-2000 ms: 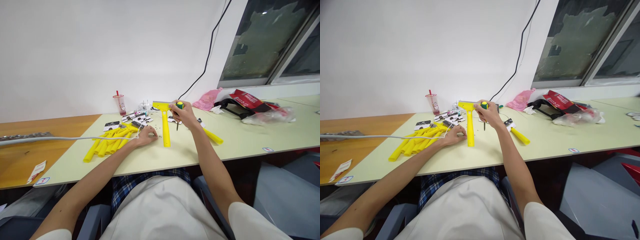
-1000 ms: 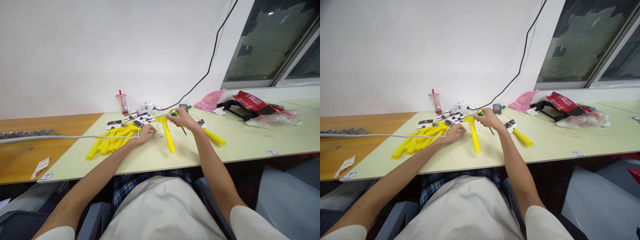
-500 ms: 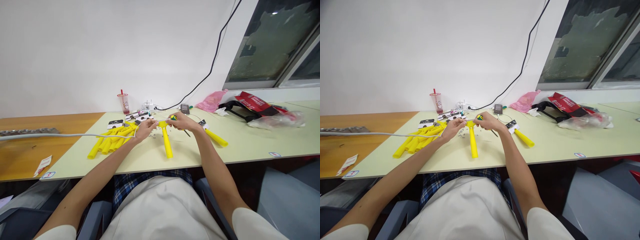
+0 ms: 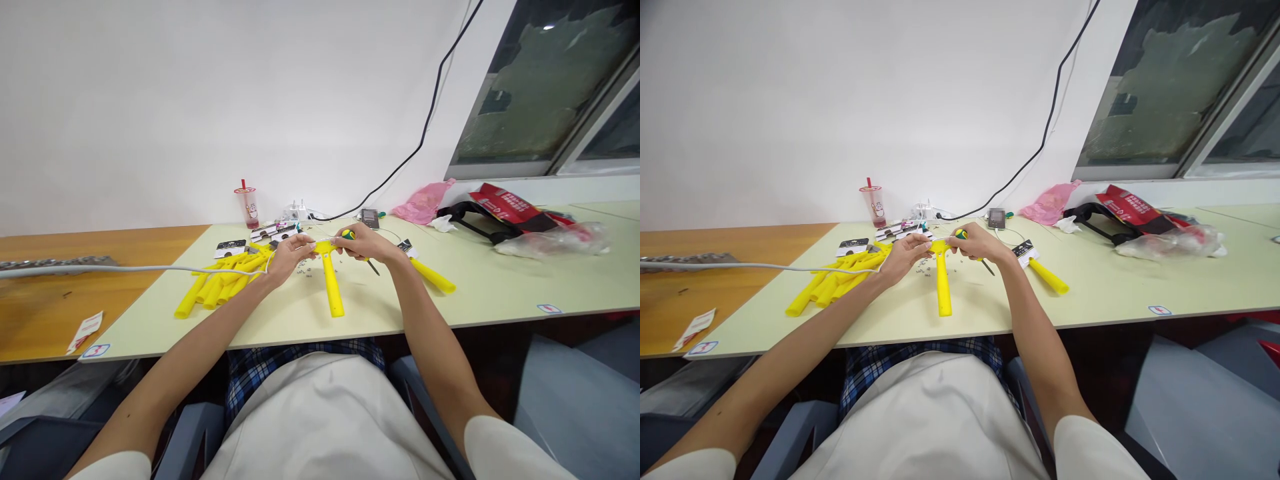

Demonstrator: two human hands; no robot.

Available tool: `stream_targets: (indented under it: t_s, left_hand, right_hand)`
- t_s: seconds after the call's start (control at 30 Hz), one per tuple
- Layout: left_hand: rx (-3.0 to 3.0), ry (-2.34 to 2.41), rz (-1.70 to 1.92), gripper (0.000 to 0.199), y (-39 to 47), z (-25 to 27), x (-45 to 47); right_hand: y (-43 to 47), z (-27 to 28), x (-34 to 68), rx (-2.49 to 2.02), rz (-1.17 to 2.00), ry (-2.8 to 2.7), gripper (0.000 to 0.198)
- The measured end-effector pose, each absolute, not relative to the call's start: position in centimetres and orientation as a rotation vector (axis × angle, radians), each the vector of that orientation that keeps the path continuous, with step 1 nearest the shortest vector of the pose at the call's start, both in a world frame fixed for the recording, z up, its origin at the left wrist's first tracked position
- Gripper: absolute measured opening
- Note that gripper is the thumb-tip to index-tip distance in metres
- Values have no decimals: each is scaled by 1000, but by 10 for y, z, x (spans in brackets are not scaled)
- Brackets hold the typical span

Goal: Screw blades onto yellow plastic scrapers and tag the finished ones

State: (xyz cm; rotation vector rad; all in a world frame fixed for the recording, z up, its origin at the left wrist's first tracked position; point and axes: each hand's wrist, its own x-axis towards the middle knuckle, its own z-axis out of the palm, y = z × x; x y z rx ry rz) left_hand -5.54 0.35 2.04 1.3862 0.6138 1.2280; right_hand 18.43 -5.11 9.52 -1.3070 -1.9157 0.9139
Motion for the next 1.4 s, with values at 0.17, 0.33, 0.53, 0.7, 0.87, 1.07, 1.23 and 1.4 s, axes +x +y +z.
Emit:
stream_targets:
  t_s: [0.17,0.33,0.53,0.7,0.87,1.07,1.23,1.4]
  left_hand:
    - [1301,594,1205,54,1,25,-59]
    - [1233,595,1195,50,3,26,-61]
    - [1195,596,1189,42,5,23,-58]
    - [1469,735,1470,59,-2,20,-53]
    - [2339,883,1625,73,-15,14,-46]
    - [2717,1035,1406,74,-16,3,-42]
    - [2753,988,1363,88,-12,1,-44]
    - [2751,914,1342,93,-7,-1,-45]
  right_hand:
    - [-49,93,187,-1244,950,-1900,37]
    - [-46,89,191,-1204,944,-1916,40]
    - [-45,89,190,-1201,928,-1852,36]
    - [-40,87,186,-1210,884,-1666,47]
    - [-32,83,180,-1196,774,-1540,56]
    - [-29,80,170,-1194,697,-1548,52]
    - [-33,80,164,-1183,688,-1572,50]
    - [-38,84,160,-1122,722,-1609,52]
